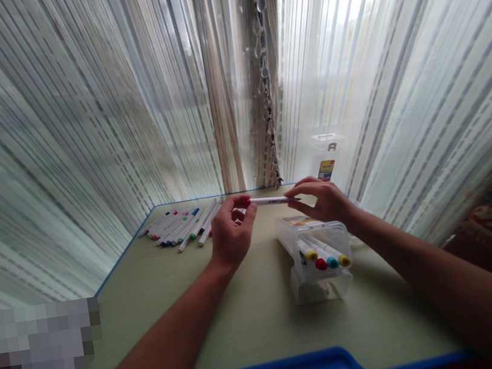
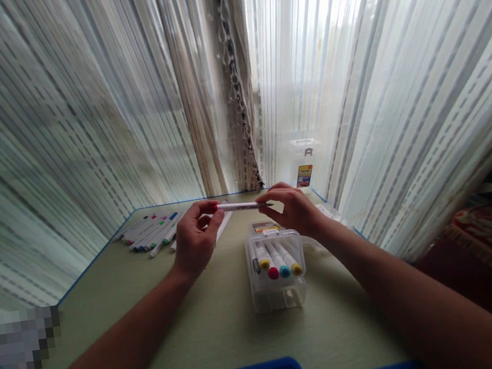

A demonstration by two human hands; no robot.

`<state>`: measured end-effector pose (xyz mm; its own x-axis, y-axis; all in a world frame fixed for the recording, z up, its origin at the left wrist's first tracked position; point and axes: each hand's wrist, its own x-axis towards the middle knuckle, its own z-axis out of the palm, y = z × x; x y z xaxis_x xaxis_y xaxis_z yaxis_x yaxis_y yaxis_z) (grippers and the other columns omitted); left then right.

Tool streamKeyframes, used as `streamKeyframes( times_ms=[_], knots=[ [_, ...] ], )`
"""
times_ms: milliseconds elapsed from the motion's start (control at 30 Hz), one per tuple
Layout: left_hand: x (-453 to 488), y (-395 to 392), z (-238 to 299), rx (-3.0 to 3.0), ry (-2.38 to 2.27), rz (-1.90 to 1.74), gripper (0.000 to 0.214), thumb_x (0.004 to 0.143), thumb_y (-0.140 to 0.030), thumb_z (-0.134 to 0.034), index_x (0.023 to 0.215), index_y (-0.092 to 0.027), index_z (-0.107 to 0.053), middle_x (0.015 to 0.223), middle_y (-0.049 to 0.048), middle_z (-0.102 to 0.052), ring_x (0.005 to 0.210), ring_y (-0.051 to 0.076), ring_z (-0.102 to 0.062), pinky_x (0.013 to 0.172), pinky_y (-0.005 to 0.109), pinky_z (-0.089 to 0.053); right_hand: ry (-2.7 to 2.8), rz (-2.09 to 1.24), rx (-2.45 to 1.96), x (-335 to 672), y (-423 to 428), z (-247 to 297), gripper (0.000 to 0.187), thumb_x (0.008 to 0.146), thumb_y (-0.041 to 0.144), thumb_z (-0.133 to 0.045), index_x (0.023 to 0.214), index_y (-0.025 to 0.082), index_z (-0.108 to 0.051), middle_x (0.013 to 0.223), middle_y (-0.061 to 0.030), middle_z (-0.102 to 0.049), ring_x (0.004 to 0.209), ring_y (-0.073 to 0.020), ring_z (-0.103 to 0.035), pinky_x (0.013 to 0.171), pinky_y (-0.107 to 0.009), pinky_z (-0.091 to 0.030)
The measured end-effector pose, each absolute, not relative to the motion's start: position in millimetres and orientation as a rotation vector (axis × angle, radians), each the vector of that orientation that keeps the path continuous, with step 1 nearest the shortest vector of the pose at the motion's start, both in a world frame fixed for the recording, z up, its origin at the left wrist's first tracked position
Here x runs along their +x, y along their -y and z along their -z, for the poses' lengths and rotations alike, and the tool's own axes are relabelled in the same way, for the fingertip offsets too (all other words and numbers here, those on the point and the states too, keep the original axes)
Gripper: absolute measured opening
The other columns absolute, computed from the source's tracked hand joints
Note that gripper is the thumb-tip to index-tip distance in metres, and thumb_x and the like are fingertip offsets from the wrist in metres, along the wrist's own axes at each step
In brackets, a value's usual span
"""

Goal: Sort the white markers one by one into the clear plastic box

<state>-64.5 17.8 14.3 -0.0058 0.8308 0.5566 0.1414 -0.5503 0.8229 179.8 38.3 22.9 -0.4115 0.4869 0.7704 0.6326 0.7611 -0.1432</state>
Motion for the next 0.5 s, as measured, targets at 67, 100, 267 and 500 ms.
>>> streamKeyframes(
  times_ms=[67, 100, 267, 500],
  knots=[
    [-64.7, -18.0, -14.3, 1.718, -1.01, -1.608, 0.029, 0.084, -0.039, -0.069, 0.102, -0.016, -0.067, 0.089, 0.0052, -0.067, 0.059, 0.009, -0.056, 0.048, 0.019, -0.041, 2.087, 0.205, -0.842, 179.8, -38.1, -22.9, 0.013, 0.087, 0.026, -0.07, 0.098, 0.023, -0.077, 0.088, -0.0077, -0.076, 0.083, -0.0227, -0.07, 0.076, -0.037, -0.059],
    [-64.7, -18.1, -14.4, 1.716, -1.012, -1.61, 0.029, 0.084, -0.039, -0.07, 0.101, -0.015, -0.067, 0.089, 0.0053, -0.068, 0.059, 0.009, -0.056, 0.048, 0.019, -0.041, 2.086, 0.202, -0.844, 179.8, -38.0, -23.0, 0.013, 0.087, 0.026, -0.07, 0.098, 0.024, -0.077, 0.088, -0.0077, -0.076, 0.083, -0.0228, -0.07, 0.076, -0.037, -0.059],
    [-64.7, -18.5, -14.9, 1.728, -1.025, -1.609, 0.028, 0.085, -0.038, -0.069, 0.1, -0.015, -0.067, 0.088, 0.0052, -0.068, 0.058, 0.009, -0.056, 0.047, 0.019, -0.041, 2.083, 0.203, -0.849, 179.4, -37.5, -23.5, 0.012, 0.087, 0.026, -0.07, 0.097, 0.024, -0.077, 0.089, -0.0074, -0.076, 0.083, -0.0225, -0.07, 0.076, -0.037, -0.059],
    [-64.5, -18.9, -13.9, 1.732, -1.032, -1.609, 0.028, 0.085, -0.038, -0.069, 0.099, -0.015, -0.067, 0.089, 0.0054, -0.068, 0.058, 0.009, -0.056, 0.048, 0.019, -0.042, 2.072, 0.202, -0.859, 178.3, -36.5, -24.0, 0.011, 0.087, 0.024, -0.069, 0.096, 0.023, -0.076, 0.088, -0.0077, -0.076, 0.082, -0.0226, -0.07, 0.075, -0.037, -0.058]
  ],
)
